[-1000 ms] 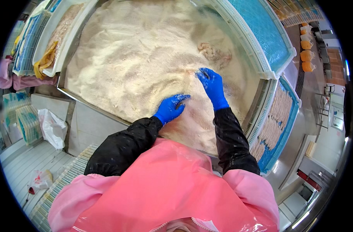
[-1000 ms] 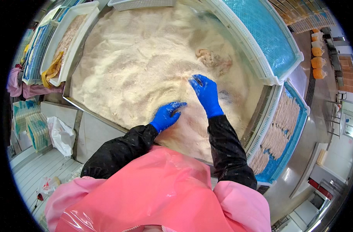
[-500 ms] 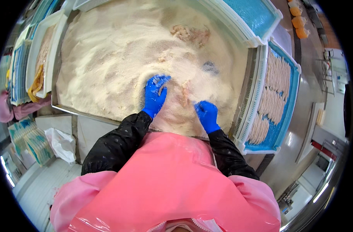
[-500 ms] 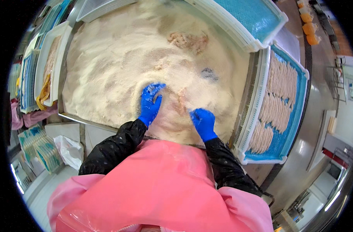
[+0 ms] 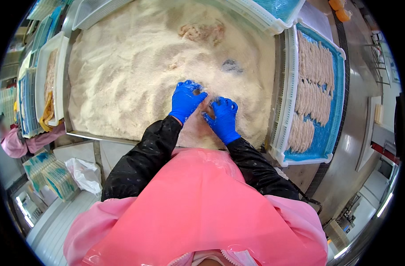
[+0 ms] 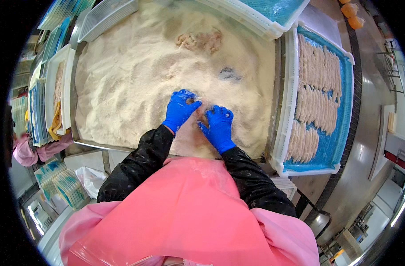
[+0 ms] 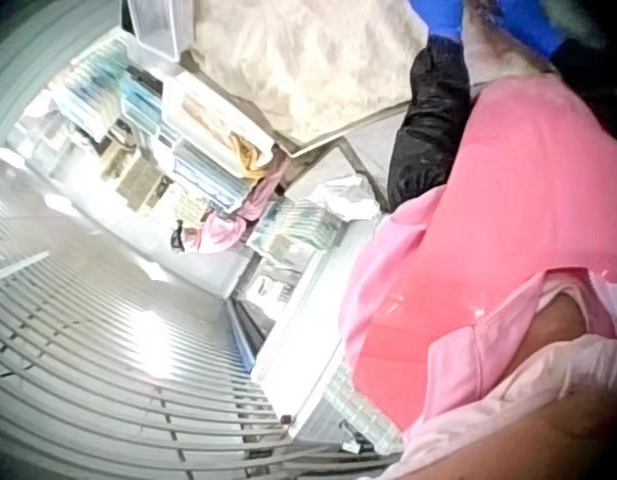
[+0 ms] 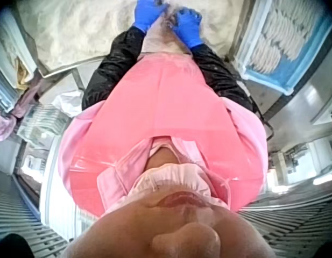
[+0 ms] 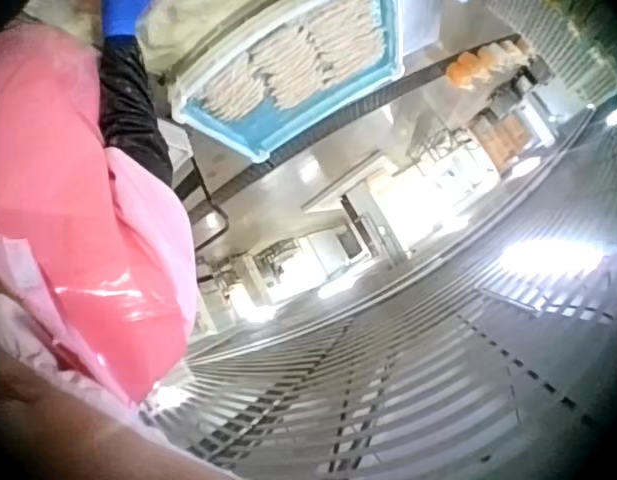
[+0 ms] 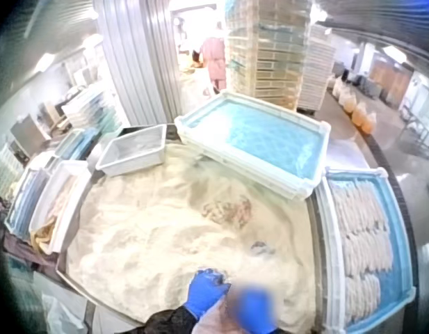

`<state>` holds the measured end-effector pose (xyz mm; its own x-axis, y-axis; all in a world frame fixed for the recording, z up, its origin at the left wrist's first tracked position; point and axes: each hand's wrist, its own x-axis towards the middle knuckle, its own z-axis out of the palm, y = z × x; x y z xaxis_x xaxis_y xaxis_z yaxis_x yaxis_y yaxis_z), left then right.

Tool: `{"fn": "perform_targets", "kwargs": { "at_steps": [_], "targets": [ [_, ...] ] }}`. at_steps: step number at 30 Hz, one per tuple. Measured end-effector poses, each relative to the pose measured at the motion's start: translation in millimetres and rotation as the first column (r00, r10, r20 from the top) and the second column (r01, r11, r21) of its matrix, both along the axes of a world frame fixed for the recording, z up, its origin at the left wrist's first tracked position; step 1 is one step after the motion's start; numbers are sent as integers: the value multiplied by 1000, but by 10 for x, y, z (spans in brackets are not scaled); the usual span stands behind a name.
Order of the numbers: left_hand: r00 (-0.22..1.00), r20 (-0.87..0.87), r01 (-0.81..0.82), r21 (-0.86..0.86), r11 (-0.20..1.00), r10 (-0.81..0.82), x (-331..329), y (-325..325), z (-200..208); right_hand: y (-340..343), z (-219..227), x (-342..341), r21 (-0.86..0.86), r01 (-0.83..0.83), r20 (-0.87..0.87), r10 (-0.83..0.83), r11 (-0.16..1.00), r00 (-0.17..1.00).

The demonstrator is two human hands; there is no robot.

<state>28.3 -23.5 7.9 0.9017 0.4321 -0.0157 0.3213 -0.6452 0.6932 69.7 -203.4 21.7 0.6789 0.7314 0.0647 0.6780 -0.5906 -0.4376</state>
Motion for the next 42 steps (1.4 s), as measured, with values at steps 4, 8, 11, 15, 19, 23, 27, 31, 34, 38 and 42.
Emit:
{"fn": "perform_targets", "kwargs": {
  "at_steps": [4, 8, 11, 15, 19, 23, 27, 31, 34, 38, 42],
  "targets": [
    [986, -61, -164, -576, 801, 158, 95, 125, -43, -48, -30, -12, 29, -1, 18, 1, 1000, 1000],
    [959, 63, -148, -722, 676, 277, 58, 273, -118, -182, 41, 42, 24, -93, -57, 95, 995, 994],
    [889, 243, -194, -567, 800, 388, -100, 129, -51, -337, -250, 119, 295, 80, -127, -44, 952, 991],
    [797, 223, -214, -764, 608, 561, -306, -308, -338, -201, -474, 198, 472, 299, -366, -124, 829, 922],
    [880, 99, 24, -986, 165, 464, -60, -598, -279, 214, -520, -92, 482, 338, -527, -41, 808, 849],
    [942, 125, 288, -774, -564, 310, 21, -465, 105, 306, -106, -15, 304, -77, -133, 122, 950, 984],
    [919, 116, 330, -749, -574, 377, -192, -542, -463, 309, -302, 61, 333, 79, -240, 3, 940, 971],
    [853, -88, 258, -786, -561, 515, -47, -532, 365, 516, -151, -96, 361, -121, -178, 196, 925, 964],
    [833, 288, 550, -519, -655, 472, -212, -312, 11, 648, -267, 401, 332, -12, -20, 19, 943, 1000],
    [872, 14, 17, -1000, -2, 490, -469, -233, -20, 715, -300, 774, 163, -41, 170, 13, 986, 985],
    [892, 168, -118, -810, 575, 421, -469, -240, 394, 561, -289, 722, 315, 100, -215, -32, 944, 976]
  ]
}}
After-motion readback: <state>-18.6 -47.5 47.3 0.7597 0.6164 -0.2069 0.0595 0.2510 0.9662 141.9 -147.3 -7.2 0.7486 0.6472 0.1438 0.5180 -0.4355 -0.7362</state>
